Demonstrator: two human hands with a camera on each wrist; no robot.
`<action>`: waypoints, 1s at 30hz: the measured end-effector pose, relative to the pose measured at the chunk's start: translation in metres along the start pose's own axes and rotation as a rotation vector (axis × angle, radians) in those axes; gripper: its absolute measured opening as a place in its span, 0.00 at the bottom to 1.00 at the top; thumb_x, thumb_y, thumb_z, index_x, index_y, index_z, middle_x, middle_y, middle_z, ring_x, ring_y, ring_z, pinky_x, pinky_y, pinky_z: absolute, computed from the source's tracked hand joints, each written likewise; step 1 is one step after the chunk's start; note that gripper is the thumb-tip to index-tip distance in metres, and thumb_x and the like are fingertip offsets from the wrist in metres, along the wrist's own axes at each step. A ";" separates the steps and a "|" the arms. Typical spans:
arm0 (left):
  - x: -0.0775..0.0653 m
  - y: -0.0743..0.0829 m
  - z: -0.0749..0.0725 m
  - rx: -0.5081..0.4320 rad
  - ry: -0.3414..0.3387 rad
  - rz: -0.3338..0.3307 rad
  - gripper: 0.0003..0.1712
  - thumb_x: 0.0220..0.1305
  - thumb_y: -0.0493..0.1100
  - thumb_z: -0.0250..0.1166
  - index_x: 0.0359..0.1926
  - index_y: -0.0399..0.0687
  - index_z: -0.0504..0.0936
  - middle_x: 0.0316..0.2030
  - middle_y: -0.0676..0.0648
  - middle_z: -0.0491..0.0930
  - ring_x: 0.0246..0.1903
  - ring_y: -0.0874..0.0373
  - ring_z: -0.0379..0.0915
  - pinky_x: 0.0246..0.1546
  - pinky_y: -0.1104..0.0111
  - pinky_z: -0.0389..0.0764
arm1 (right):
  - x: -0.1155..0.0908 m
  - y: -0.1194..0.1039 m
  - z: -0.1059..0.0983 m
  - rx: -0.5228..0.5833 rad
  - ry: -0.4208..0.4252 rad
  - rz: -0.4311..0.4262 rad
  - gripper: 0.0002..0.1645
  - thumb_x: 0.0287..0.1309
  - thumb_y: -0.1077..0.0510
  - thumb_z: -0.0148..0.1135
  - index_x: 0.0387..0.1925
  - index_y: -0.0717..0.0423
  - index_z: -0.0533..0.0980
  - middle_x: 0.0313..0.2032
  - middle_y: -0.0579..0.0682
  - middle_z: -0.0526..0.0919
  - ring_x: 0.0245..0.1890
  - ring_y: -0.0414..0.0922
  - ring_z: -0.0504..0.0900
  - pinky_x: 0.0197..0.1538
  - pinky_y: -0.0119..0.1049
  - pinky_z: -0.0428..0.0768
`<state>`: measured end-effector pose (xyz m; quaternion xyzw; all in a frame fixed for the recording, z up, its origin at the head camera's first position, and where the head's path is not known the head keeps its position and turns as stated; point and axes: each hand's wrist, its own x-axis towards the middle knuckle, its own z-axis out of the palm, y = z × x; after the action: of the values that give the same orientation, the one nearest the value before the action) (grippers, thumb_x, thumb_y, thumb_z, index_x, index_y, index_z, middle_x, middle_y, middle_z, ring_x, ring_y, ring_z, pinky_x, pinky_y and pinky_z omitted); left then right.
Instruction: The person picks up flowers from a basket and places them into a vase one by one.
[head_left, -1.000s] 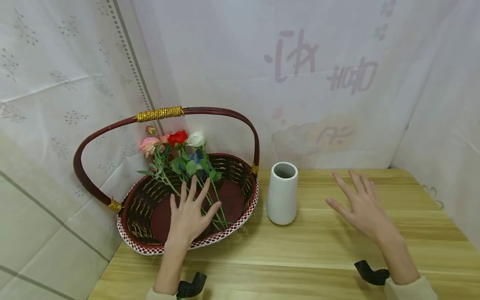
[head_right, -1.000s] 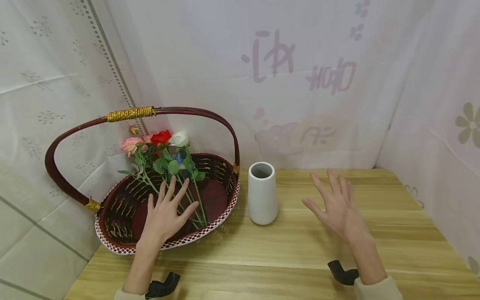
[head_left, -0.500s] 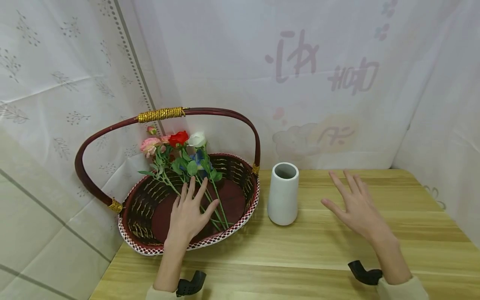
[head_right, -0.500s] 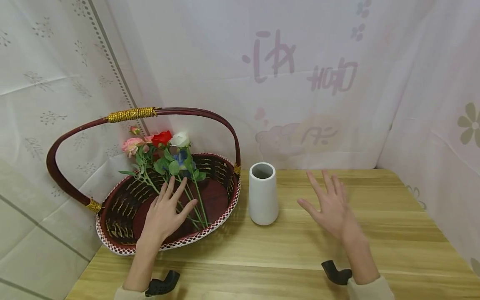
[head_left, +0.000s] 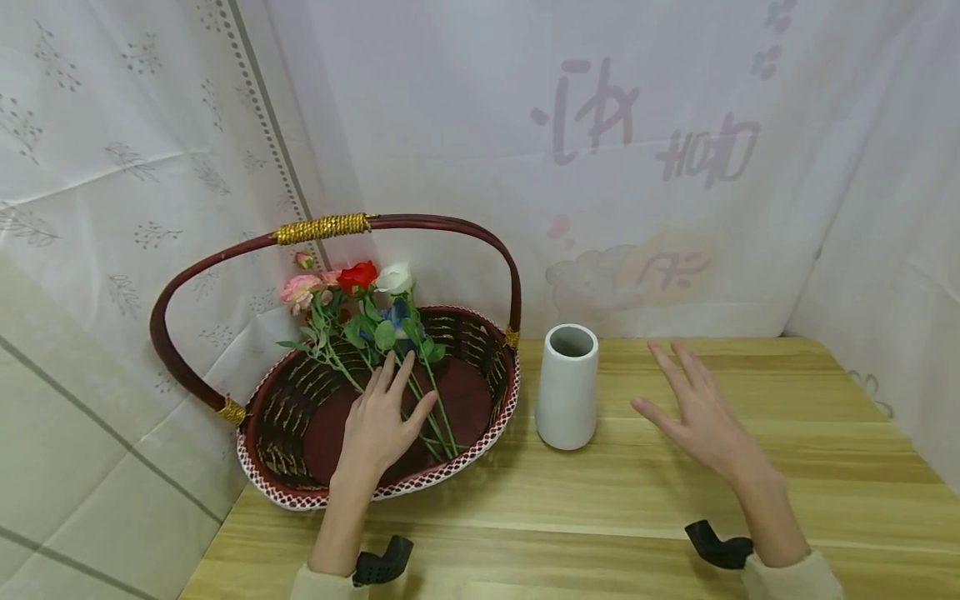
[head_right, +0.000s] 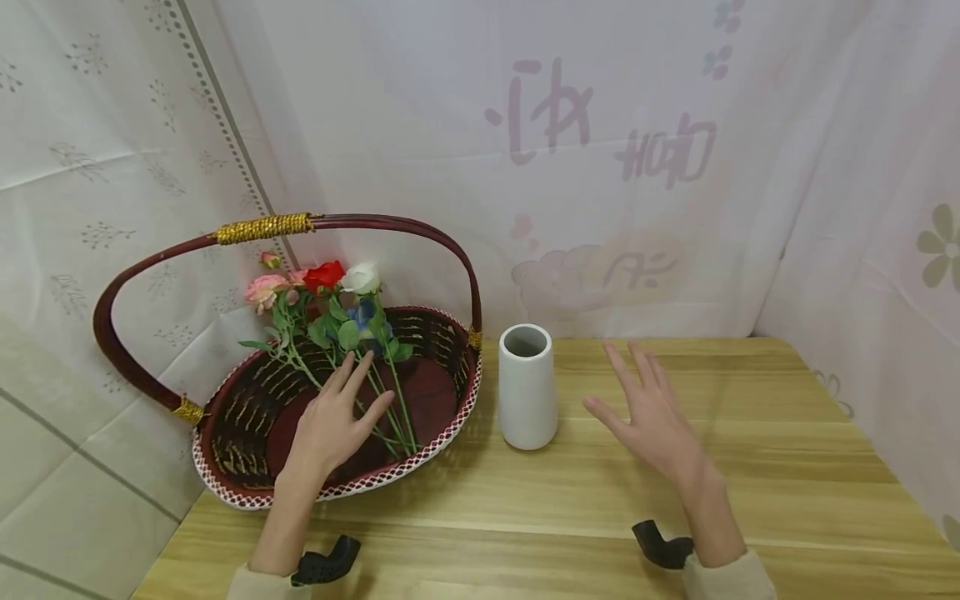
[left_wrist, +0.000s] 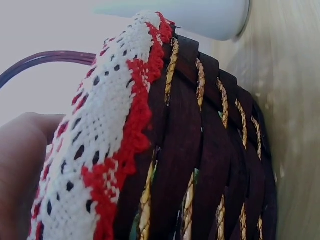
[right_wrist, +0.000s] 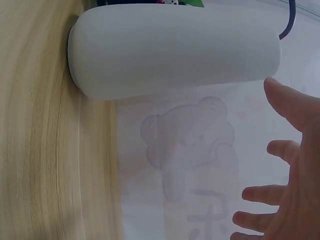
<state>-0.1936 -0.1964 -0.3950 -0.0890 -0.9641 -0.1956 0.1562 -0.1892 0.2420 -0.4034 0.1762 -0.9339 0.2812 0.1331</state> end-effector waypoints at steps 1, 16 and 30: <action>0.000 0.000 0.000 -0.013 -0.001 -0.002 0.45 0.72 0.65 0.57 0.80 0.53 0.54 0.76 0.33 0.53 0.70 0.30 0.55 0.59 0.32 0.67 | 0.001 0.000 0.001 0.008 -0.003 0.001 0.51 0.69 0.41 0.61 0.82 0.43 0.44 0.77 0.68 0.42 0.74 0.72 0.43 0.63 0.81 0.50; 0.012 0.003 -0.001 -0.221 -0.013 -0.041 0.42 0.75 0.61 0.57 0.78 0.44 0.56 0.71 0.27 0.58 0.67 0.28 0.60 0.59 0.33 0.69 | 0.008 0.002 0.015 0.142 -0.020 -0.004 0.55 0.68 0.43 0.63 0.82 0.45 0.39 0.79 0.60 0.43 0.75 0.68 0.45 0.67 0.76 0.51; 0.024 0.005 -0.008 -0.291 -0.052 -0.051 0.41 0.77 0.57 0.56 0.78 0.39 0.54 0.70 0.25 0.58 0.68 0.27 0.58 0.61 0.34 0.68 | 0.019 -0.004 0.035 0.212 -0.046 -0.015 0.59 0.66 0.43 0.67 0.80 0.58 0.40 0.78 0.62 0.46 0.75 0.66 0.48 0.70 0.71 0.53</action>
<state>-0.2127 -0.1922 -0.3779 -0.0914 -0.9312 -0.3348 0.1117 -0.2098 0.2145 -0.4233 0.2025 -0.9003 0.3735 0.0943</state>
